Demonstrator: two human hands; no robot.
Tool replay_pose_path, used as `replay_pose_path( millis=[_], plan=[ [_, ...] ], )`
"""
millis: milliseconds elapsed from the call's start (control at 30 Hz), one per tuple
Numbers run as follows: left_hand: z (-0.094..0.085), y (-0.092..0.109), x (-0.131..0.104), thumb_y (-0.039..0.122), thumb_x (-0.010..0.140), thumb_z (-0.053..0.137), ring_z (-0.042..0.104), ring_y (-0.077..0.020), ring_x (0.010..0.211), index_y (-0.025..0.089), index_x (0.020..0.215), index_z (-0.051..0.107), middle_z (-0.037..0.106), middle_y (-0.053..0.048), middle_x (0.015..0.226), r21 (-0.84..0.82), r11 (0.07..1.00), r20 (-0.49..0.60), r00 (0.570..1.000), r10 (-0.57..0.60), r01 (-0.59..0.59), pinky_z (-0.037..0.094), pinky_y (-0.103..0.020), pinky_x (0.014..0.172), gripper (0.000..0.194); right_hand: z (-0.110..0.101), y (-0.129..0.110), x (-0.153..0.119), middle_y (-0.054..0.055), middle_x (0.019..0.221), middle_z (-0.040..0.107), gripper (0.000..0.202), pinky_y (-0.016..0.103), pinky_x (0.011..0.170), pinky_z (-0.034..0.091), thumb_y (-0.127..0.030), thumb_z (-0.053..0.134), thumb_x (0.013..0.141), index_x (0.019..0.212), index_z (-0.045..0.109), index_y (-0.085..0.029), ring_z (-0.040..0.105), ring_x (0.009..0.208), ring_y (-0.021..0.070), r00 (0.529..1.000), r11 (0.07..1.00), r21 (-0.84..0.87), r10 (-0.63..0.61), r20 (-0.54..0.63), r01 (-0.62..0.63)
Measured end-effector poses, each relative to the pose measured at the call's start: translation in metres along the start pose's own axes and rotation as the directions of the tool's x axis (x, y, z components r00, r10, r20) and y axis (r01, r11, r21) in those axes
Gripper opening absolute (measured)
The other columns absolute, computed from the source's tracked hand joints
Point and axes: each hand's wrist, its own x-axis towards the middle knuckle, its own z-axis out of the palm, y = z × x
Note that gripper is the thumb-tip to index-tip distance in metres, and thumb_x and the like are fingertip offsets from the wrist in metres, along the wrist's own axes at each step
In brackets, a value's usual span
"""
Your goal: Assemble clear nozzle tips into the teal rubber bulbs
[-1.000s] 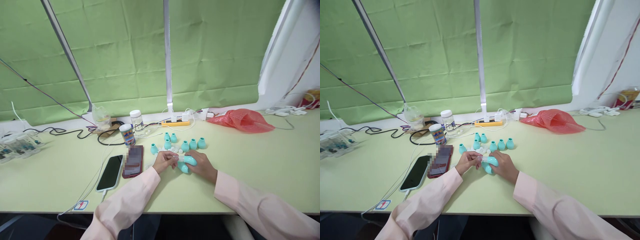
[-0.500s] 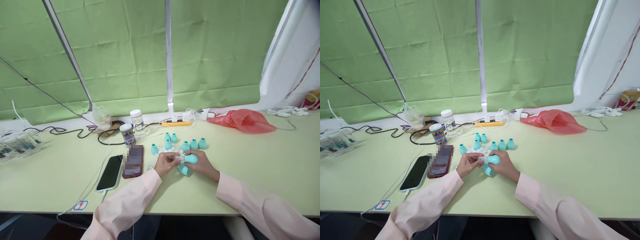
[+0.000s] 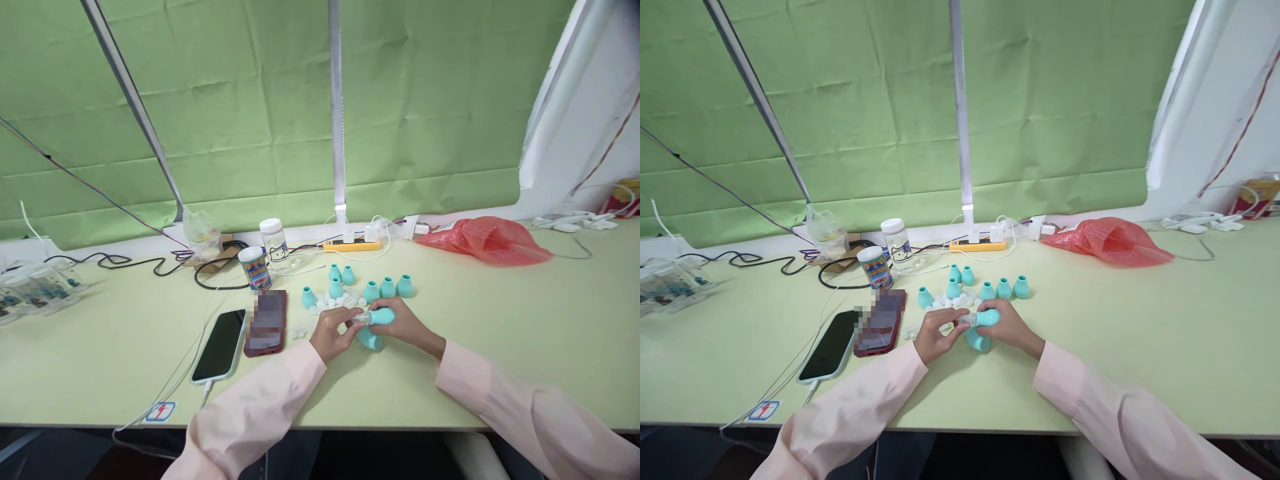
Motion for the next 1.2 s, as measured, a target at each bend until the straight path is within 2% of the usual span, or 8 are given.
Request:
replay_pose_path(
  millis=[333, 567, 833, 900, 967, 1067, 1133, 1200],
  plan=[
    [0.0, -0.002, -0.001, 0.03, 0.073, 0.044, 0.051, -0.0143, 0.062, 0.014, 0.092, 0.056, 0.059, -0.008, 0.07, 0.032, 0.998, 0.025, 0.998, 0.057, -0.058, 0.041, -0.026, 0.061, 0.028, -0.001, -0.002, 0.0, -0.004, 0.053, 0.047, 0.016, 0.018, 0.043, 0.033, -0.019, 0.058, 0.05, 0.064, 0.054, -0.014, 0.042, 0.047, 0.0078, 0.993, 0.99, 0.095, 0.099, 0.072, -0.105],
    [0.0, -0.002, -0.002, 0.03, 0.073, 0.044, 0.052, -0.0151, 0.065, 0.015, 0.093, 0.056, 0.06, -0.009, 0.074, 0.006, 0.998, 0.045, 0.997, 0.06, -0.06, 0.041, -0.027, 0.062, 0.028, -0.003, -0.007, -0.002, -0.007, 0.044, 0.041, 0.016, 0.015, 0.032, 0.025, -0.02, 0.058, 0.051, 0.064, 0.05, -0.014, 0.034, 0.035, 0.0036, 0.954, 0.946, 0.199, 0.212, 0.213, -0.255],
    [0.0, 0.001, -0.001, 0.029, 0.072, 0.044, 0.053, -0.0152, 0.068, 0.015, 0.092, 0.057, 0.06, -0.009, 0.076, -0.037, 0.998, 0.053, 0.997, 0.056, -0.054, 0.041, -0.027, 0.063, 0.027, -0.006, -0.008, -0.003, -0.007, 0.043, 0.039, 0.019, 0.015, 0.03, 0.024, -0.024, 0.06, 0.052, 0.064, 0.049, -0.014, 0.032, 0.032, 0.0027, 0.926, 0.92, 0.254, 0.216, 0.31, -0.3],
    [0.0, 0.003, -0.001, 0.029, 0.072, 0.045, 0.052, -0.0147, 0.067, 0.015, 0.091, 0.058, 0.06, -0.008, 0.075, -0.035, 0.998, 0.039, 0.998, 0.055, -0.054, 0.041, -0.026, 0.063, 0.027, -0.006, -0.008, -0.002, -0.007, 0.044, 0.04, 0.02, 0.016, 0.03, 0.025, -0.024, 0.061, 0.052, 0.066, 0.05, -0.014, 0.034, 0.033, 0.0032, 0.935, 0.931, 0.235, 0.209, 0.287, -0.28],
    [-0.002, 0.005, -0.001, 0.028, 0.07, 0.048, 0.052, -0.0141, 0.065, 0.015, 0.094, 0.056, 0.059, -0.007, 0.074, -0.02, 0.999, 0.003, 0.999, 0.049, -0.049, 0.041, -0.026, 0.063, 0.029, -0.008, -0.009, -0.002, -0.006, 0.048, 0.044, 0.022, 0.016, 0.033, 0.029, -0.023, 0.062, 0.05, 0.067, 0.051, -0.014, 0.038, 0.036, 0.004, 0.962, 0.951, 0.216, 0.178, 0.209, -0.223],
    [-0.011, 0.007, 0.001, 0.026, 0.07, 0.047, 0.051, -0.013, 0.066, 0.017, 0.105, 0.049, 0.059, -0.006, 0.077, -0.025, 0.999, -0.099, 0.995, 0.024, -0.027, 0.041, -0.026, 0.066, 0.036, -0.011, -0.014, -0.005, -0.005, 0.049, 0.048, 0.024, 0.018, 0.037, 0.036, -0.025, 0.063, 0.051, 0.07, 0.051, -0.015, 0.043, 0.038, 0.0058, 0.978, 0.954, 0.25, 0.125, 0.165, -0.164],
    [-0.02, 0.005, 0.005, 0.023, 0.072, 0.043, 0.051, -0.012, 0.066, 0.016, 0.103, 0.05, 0.059, -0.005, 0.076, -0.023, 1.0, -0.182, 0.983, -0.021, 0.017, 0.041, -0.025, 0.065, 0.032, -0.014, -0.019, -0.008, -0.002, 0.055, 0.054, 0.022, 0.022, 0.042, 0.041, -0.028, 0.062, 0.055, 0.068, 0.05, -0.014, 0.048, 0.041, 0.0083, 0.954, 0.923, 0.339, 0.08, 0.29, -0.181],
    [-0.028, 0.0, 0.009, 0.02, 0.073, 0.039, 0.05, -0.0111, 0.061, 0.015, 0.09, 0.057, 0.059, -0.004, 0.07, 0.045, 0.995, -0.227, 0.971, -0.077, 0.09, 0.041, -0.024, 0.061, 0.025, -0.016, -0.024, -0.014, 0.004, 0.071, 0.059, 0.024, 0.026, 0.049, 0.046, -0.029, 0.062, 0.056, 0.069, 0.05, -0.013, 0.055, 0.05, 0.0121, 0.879, 0.863, 0.441, 0.009, 0.477, -0.248]
  ],
)
